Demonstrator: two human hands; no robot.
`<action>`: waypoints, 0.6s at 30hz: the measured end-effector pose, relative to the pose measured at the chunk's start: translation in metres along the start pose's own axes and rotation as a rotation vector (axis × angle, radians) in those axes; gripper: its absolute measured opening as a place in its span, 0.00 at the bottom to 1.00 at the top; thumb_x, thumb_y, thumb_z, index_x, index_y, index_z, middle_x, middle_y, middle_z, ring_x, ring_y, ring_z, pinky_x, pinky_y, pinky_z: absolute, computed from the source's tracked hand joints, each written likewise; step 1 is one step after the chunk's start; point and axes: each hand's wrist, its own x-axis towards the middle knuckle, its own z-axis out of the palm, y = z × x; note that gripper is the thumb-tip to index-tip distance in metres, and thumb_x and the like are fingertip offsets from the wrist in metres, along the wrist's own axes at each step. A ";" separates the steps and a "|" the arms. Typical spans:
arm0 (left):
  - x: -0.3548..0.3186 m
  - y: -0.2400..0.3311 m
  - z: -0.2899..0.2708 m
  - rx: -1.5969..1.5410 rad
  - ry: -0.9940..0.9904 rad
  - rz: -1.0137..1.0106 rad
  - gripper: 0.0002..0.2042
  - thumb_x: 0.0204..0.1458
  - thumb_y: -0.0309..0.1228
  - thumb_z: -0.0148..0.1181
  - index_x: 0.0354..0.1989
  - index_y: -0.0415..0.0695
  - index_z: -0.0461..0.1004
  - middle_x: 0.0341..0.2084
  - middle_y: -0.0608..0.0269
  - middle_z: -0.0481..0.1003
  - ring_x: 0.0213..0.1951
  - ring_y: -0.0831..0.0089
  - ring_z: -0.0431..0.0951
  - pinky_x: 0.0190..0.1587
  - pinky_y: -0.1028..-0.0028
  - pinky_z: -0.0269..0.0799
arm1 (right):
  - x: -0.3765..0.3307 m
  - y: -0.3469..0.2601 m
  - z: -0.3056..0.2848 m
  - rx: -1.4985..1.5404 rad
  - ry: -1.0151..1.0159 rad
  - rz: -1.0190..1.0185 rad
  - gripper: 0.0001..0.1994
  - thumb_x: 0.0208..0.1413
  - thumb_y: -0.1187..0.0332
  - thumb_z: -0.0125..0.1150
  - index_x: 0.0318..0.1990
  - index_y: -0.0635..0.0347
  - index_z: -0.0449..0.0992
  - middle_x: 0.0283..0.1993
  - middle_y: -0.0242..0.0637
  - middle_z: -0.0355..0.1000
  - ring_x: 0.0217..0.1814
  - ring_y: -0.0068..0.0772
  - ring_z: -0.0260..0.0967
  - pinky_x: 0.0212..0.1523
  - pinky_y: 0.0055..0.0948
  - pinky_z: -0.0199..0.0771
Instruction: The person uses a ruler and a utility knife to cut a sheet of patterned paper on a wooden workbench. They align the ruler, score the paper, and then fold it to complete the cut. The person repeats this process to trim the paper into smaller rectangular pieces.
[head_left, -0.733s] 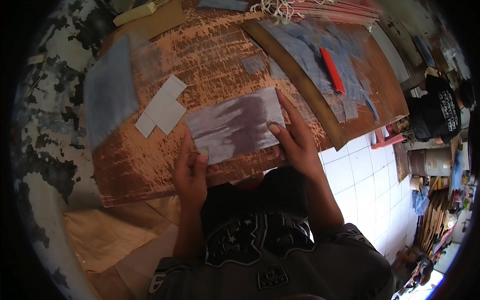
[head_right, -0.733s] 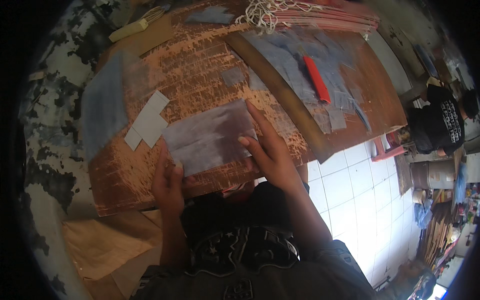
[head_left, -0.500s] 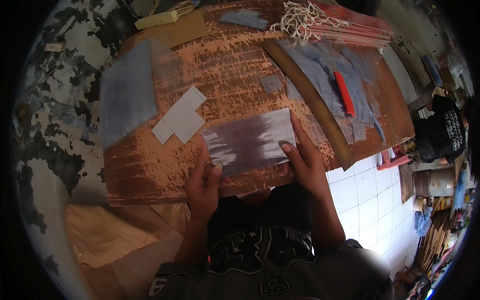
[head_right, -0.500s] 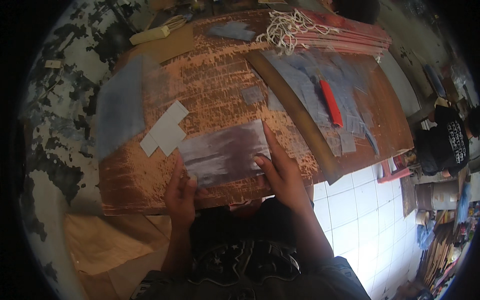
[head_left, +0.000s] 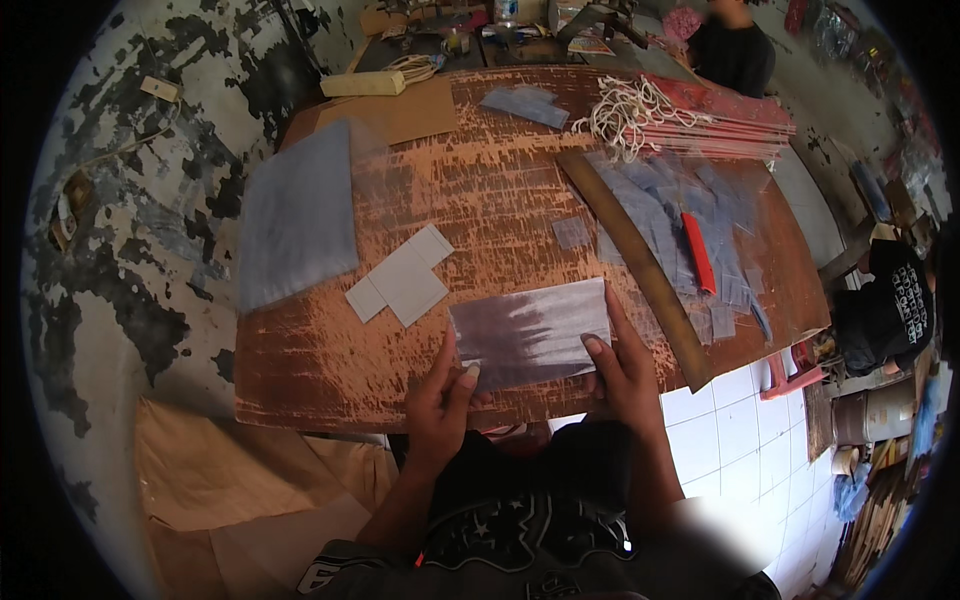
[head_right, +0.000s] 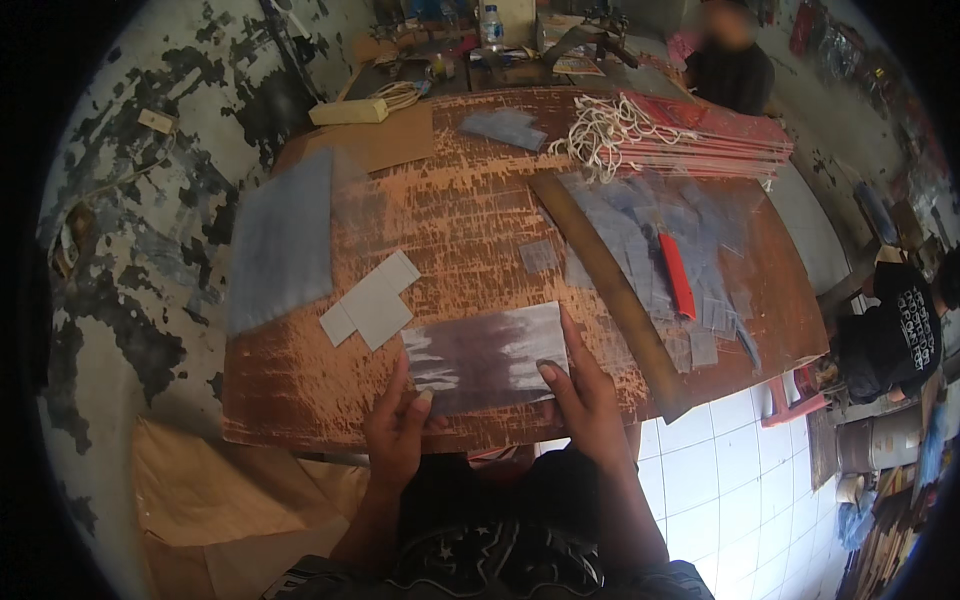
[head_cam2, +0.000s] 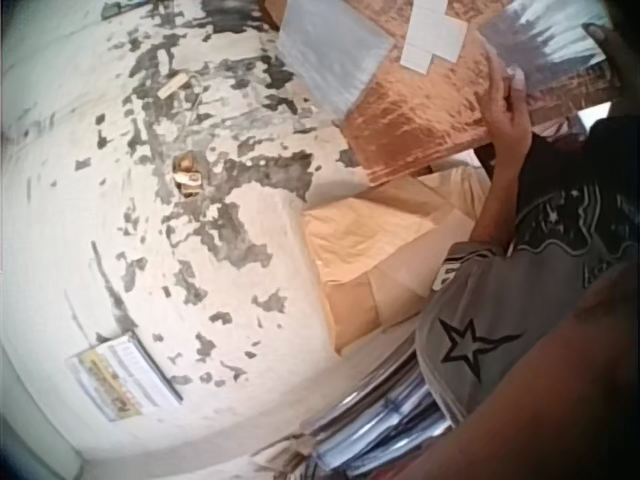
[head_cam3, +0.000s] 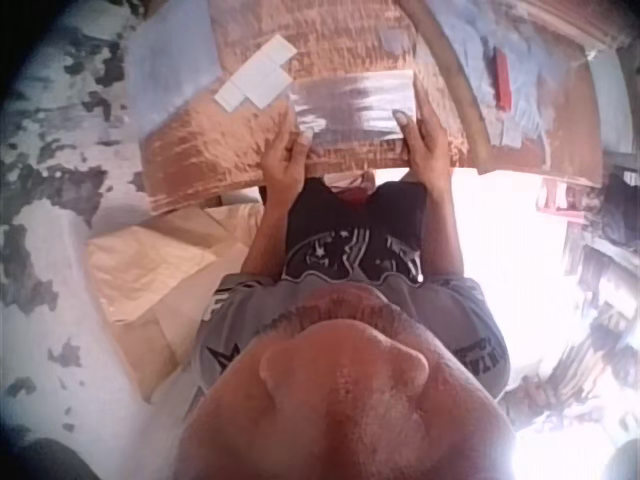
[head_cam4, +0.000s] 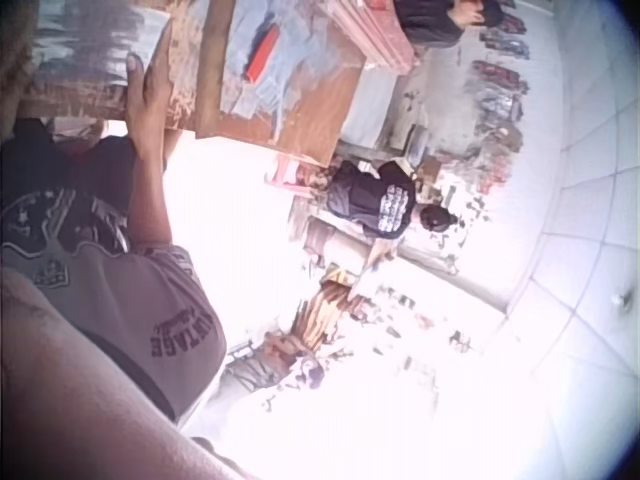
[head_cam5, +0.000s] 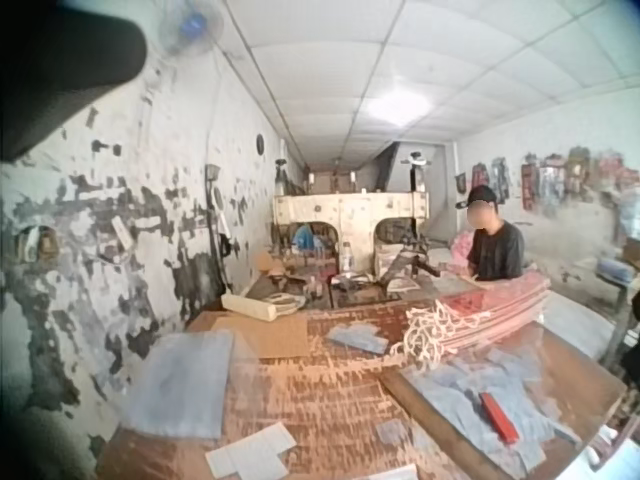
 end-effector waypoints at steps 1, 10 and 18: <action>-0.001 0.000 0.000 -0.013 0.002 -0.015 0.29 0.72 0.27 0.55 0.79 0.38 0.57 0.37 0.59 0.83 0.33 0.78 0.82 0.39 0.75 0.82 | 0.000 0.001 0.000 -0.001 0.003 -0.004 0.35 0.74 0.73 0.57 0.83 0.55 0.51 0.44 0.33 0.77 0.29 0.15 0.67 0.30 0.20 0.72; -0.002 -0.009 -0.001 0.035 0.028 0.081 0.30 0.71 0.25 0.56 0.79 0.36 0.56 0.48 0.57 0.82 0.38 0.77 0.82 0.39 0.76 0.83 | 0.001 0.005 0.001 0.041 0.021 -0.047 0.34 0.74 0.72 0.58 0.83 0.49 0.53 0.51 0.33 0.77 0.30 0.14 0.67 0.32 0.21 0.74; -0.001 0.000 -0.002 -0.015 0.009 0.015 0.30 0.71 0.25 0.55 0.80 0.37 0.55 0.42 0.57 0.82 0.32 0.78 0.81 0.37 0.76 0.82 | 0.000 0.005 0.004 0.081 0.008 -0.037 0.34 0.74 0.72 0.58 0.83 0.49 0.53 0.43 0.30 0.76 0.28 0.15 0.66 0.31 0.21 0.73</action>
